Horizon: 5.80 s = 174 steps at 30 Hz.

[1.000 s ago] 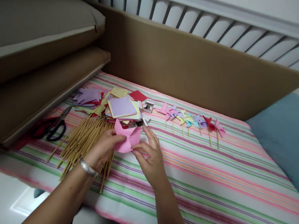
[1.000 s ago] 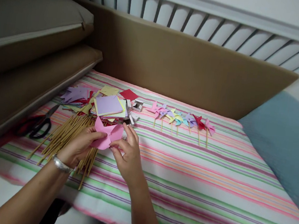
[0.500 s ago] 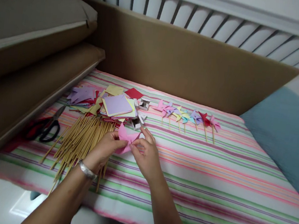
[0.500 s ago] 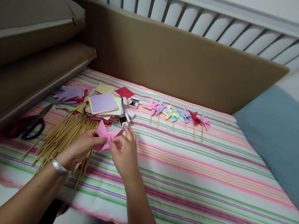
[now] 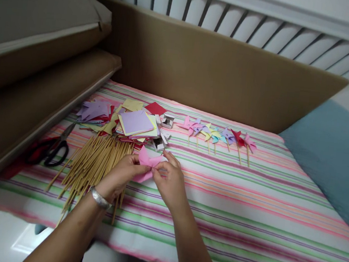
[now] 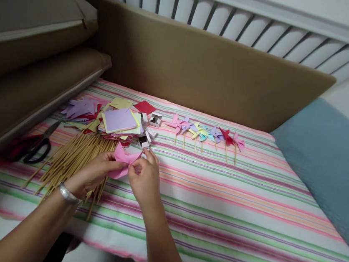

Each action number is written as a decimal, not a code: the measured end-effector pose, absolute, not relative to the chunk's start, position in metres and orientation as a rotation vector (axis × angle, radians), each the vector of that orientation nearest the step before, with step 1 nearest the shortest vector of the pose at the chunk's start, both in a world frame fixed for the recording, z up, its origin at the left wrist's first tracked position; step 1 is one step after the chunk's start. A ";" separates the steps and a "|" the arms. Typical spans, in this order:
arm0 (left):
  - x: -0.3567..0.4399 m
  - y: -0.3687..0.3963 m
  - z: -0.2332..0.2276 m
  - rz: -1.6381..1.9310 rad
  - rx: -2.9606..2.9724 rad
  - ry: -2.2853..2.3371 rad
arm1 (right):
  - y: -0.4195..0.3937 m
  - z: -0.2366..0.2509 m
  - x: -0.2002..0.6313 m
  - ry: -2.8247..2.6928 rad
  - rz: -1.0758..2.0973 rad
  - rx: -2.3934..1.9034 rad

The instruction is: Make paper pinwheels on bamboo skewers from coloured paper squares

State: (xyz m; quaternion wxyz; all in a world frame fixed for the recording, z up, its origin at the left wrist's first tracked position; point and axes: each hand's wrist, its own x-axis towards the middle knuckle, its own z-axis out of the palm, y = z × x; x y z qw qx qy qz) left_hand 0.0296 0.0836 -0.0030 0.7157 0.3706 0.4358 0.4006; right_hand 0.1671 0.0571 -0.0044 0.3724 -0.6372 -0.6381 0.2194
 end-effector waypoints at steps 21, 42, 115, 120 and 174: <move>0.029 0.081 -0.008 0.466 1.358 0.960 | 0.049 0.006 0.186 -1.808 0.982 -1.509; 0.061 0.069 -0.006 1.068 0.570 0.894 | 0.060 0.000 0.168 -0.740 1.212 -1.203; 0.034 0.085 -0.008 1.031 0.778 1.060 | 0.057 -0.015 0.165 -1.315 0.718 -1.486; 0.033 0.085 -0.007 1.038 0.779 1.044 | 0.057 -0.017 0.166 -1.348 0.698 -1.480; -0.011 0.095 0.009 1.278 0.594 1.111 | 0.070 -0.031 0.193 -1.470 0.623 -1.705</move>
